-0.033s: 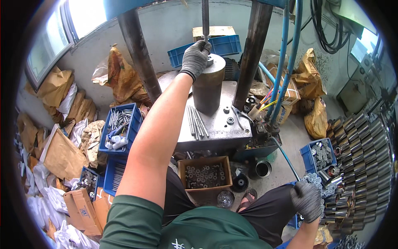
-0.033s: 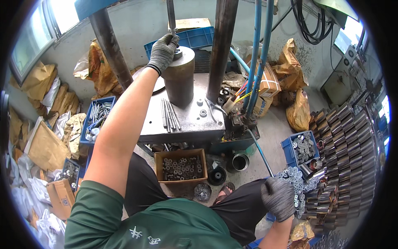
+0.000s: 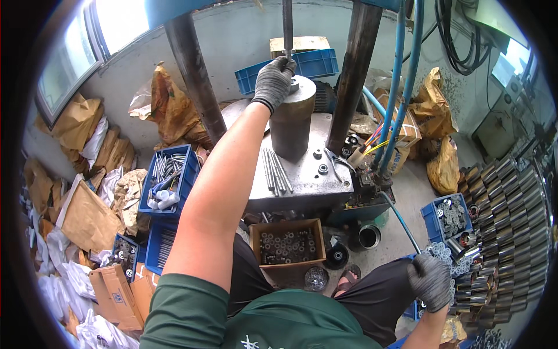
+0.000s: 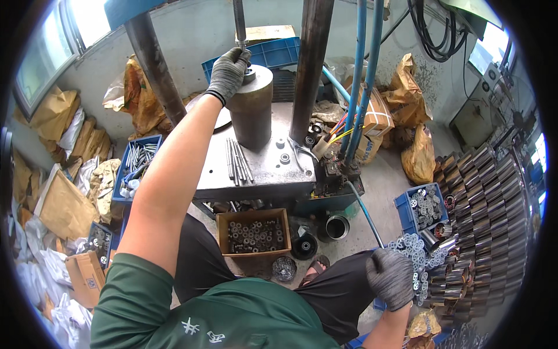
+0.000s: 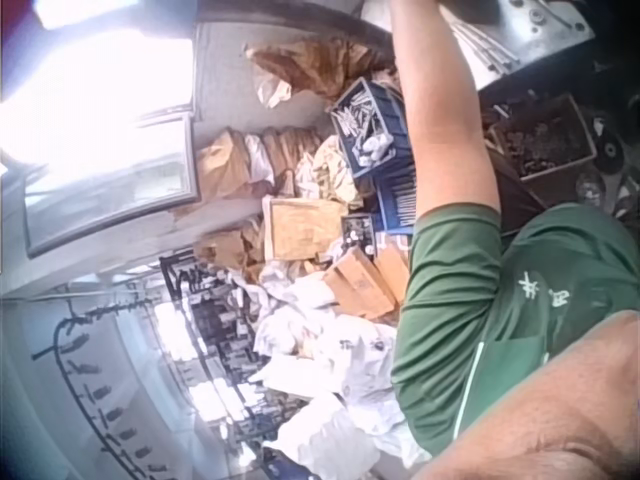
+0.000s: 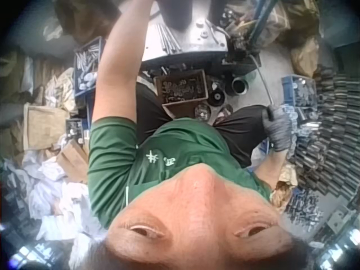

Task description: The worker is assembling metal components and using a manual industrial press to join them.

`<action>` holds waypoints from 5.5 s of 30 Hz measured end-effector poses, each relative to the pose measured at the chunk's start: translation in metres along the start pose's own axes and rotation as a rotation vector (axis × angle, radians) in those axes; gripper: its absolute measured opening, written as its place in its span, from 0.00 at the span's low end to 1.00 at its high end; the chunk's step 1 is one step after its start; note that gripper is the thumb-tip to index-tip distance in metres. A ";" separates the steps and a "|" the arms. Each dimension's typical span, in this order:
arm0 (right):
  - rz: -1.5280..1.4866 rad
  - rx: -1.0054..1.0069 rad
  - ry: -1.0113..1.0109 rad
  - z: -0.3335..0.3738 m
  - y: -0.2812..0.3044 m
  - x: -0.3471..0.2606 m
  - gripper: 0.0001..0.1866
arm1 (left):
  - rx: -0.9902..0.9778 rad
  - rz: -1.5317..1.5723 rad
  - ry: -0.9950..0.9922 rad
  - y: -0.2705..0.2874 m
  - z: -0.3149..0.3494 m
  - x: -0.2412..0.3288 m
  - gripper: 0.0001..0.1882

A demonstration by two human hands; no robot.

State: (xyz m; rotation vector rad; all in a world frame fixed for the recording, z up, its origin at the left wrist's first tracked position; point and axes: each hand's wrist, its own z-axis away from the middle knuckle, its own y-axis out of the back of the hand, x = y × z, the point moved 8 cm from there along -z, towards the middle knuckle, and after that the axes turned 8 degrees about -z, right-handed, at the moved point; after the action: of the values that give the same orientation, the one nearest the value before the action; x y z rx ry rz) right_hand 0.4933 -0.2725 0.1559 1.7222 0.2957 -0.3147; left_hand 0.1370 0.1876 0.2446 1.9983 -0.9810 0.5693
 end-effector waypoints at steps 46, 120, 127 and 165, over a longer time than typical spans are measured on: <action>-0.061 -0.167 0.073 -0.015 0.005 -0.002 0.11 | -0.118 0.255 0.085 -0.013 -0.004 -0.011 0.13; 0.190 0.648 0.397 -0.136 0.110 -0.026 0.11 | -0.144 0.479 0.052 -0.014 -0.009 -0.014 0.16; 0.149 0.608 0.158 -0.243 0.130 -0.017 0.23 | -0.134 0.497 0.066 -0.013 -0.008 -0.012 0.15; -0.166 -0.041 0.785 -0.086 -0.055 -0.136 0.17 | -0.498 0.908 1.307 -0.112 0.410 -0.087 0.19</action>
State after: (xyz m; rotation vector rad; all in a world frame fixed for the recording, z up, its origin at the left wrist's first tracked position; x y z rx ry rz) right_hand 0.3504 -0.1813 0.1702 1.7195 1.0083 0.2678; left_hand 0.1911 -0.0727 -0.0980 0.3606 -0.9188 1.6124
